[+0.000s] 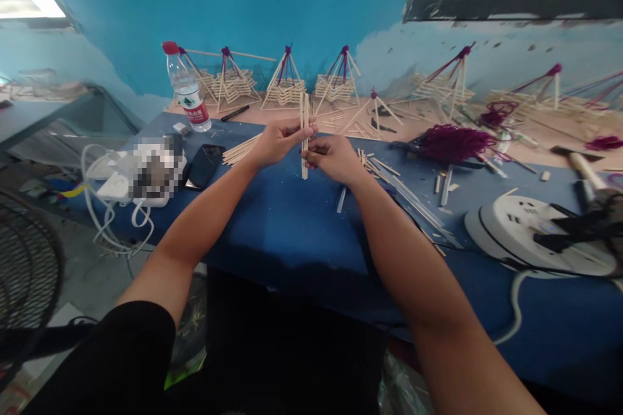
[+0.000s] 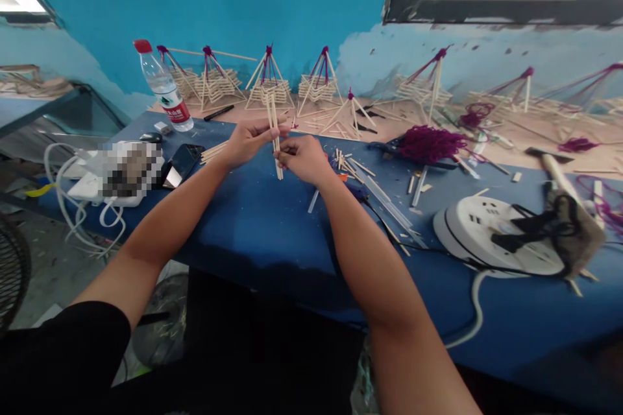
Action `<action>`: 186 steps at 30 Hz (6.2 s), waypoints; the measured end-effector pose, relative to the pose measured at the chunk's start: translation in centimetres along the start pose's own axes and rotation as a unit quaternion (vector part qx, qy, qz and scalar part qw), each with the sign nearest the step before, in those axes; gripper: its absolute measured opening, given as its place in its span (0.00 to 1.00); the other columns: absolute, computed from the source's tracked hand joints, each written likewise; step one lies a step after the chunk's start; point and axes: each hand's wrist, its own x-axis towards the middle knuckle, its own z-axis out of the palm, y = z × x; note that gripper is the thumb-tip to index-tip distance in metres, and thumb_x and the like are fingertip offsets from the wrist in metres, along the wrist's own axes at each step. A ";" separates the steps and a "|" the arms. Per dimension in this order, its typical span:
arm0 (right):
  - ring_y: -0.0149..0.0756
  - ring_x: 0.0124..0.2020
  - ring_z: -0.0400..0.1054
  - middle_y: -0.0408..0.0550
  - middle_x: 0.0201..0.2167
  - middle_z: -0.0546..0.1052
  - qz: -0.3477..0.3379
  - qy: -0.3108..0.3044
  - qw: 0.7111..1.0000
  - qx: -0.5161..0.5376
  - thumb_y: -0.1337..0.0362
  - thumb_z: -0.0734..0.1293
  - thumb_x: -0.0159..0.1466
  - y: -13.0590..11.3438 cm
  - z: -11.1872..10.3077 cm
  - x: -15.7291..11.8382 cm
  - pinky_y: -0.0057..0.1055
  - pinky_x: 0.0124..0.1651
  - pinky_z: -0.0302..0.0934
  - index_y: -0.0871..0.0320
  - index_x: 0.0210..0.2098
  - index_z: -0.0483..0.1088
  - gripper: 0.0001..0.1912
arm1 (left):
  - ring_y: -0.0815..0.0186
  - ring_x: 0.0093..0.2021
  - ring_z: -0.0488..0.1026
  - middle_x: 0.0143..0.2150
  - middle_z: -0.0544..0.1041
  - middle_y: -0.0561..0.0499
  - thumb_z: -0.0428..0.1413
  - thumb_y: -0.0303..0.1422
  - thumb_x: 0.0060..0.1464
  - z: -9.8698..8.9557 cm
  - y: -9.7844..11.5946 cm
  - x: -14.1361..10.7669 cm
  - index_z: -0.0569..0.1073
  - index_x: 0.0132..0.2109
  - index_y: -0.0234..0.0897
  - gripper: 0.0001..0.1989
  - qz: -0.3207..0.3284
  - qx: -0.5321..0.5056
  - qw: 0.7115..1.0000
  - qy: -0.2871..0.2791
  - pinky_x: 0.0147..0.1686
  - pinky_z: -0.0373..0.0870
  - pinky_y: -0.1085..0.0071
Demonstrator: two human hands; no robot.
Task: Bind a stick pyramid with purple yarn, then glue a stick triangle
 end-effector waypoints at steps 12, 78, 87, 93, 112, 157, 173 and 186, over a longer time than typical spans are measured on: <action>0.33 0.24 0.69 0.43 0.24 0.78 0.018 -0.016 0.999 0.033 0.58 0.80 0.53 -0.6 0.3 -0.3 0.33 0.30 0.64 0.56 0.29 0.77 0.11 | 0.63 0.45 0.88 0.39 0.88 0.48 0.68 0.44 0.66 1.3 0.9 -0.1 0.84 0.44 0.34 0.15 -0.155 -0.235 0.954 0.100 0.50 0.83 0.66; 0.31 0.25 0.70 0.43 0.27 0.78 -0.131 0.201 0.966 0.099 0.57 0.82 0.57 -3.5 -2.0 -1.4 0.32 0.27 0.65 0.55 0.26 0.80 0.12 | 0.64 0.39 0.81 0.37 0.86 0.47 0.65 0.52 0.65 4.3 4.0 -2.0 0.83 0.38 0.35 0.22 -0.072 -0.099 0.992 -0.039 0.36 0.72 0.72; 0.32 0.28 0.71 0.41 0.30 0.79 -0.184 0.185 0.960 0.104 0.61 0.79 0.59 -3.1 -1.6 -1.4 0.31 0.30 0.70 0.50 0.45 0.84 0.13 | 0.66 0.38 0.82 0.38 0.86 0.47 0.64 0.44 0.67 4.2 4.0 -1.9 0.85 0.41 0.34 0.16 -0.094 -0.094 0.990 -0.046 0.35 0.73 0.75; 0.32 0.34 0.73 0.41 0.38 0.80 -0.232 0.235 0.944 0.016 0.65 0.75 0.63 -2.0 -1.3 -1.1 0.32 0.38 0.74 0.44 0.61 0.81 0.26 | 0.64 0.43 0.85 0.39 0.87 0.46 0.66 0.45 0.66 4.1 4.0 -1.9 0.85 0.43 0.35 0.16 -0.121 -0.115 0.984 -0.061 0.36 0.75 0.75; 0.42 0.47 0.81 0.48 0.45 0.85 -0.267 0.247 0.921 -0.140 0.47 0.64 0.77 -2.3 -1.1 -1.8 0.40 0.50 0.78 0.46 0.64 0.79 0.23 | 0.70 0.30 0.76 0.29 0.80 0.52 0.74 0.55 0.53 3.5 4.7 -1.5 0.86 0.33 0.36 0.24 -0.029 -0.132 0.991 0.000 0.34 0.75 0.72; 0.31 0.28 0.72 0.41 0.28 0.80 -0.133 0.348 0.884 0.284 0.56 0.80 0.52 -2.9 -1.7 -0.3 0.32 0.34 0.74 0.52 0.30 0.81 0.09 | 0.63 0.40 0.82 0.38 0.87 0.47 0.62 0.54 0.66 3.9 5.7 -2.3 0.86 0.37 0.41 0.22 0.015 0.023 0.991 0.131 0.45 0.77 0.66; 0.36 0.33 0.80 0.45 0.31 0.84 -0.015 0.136 0.936 0.323 0.59 0.85 0.45 -2.3 1.7 -0.2 0.37 0.43 0.79 0.55 0.29 0.81 0.15 | 0.72 0.32 0.80 0.42 0.89 0.47 0.69 0.43 0.64 3.0 3.8 -0.5 0.85 0.44 0.36 0.13 -0.171 -0.340 0.918 0.109 0.37 0.76 0.74; 0.34 0.31 0.72 0.40 0.31 0.80 -0.234 0.291 0.927 -0.038 0.61 0.79 0.53 -2.9 0.4 -1.5 0.37 0.40 0.70 0.52 0.33 0.76 0.11 | 0.66 0.41 0.88 0.41 0.89 0.46 0.71 0.44 0.63 2.1 4.0 -0.9 0.85 0.45 0.37 0.14 -0.206 -0.334 0.918 0.061 0.46 0.82 0.71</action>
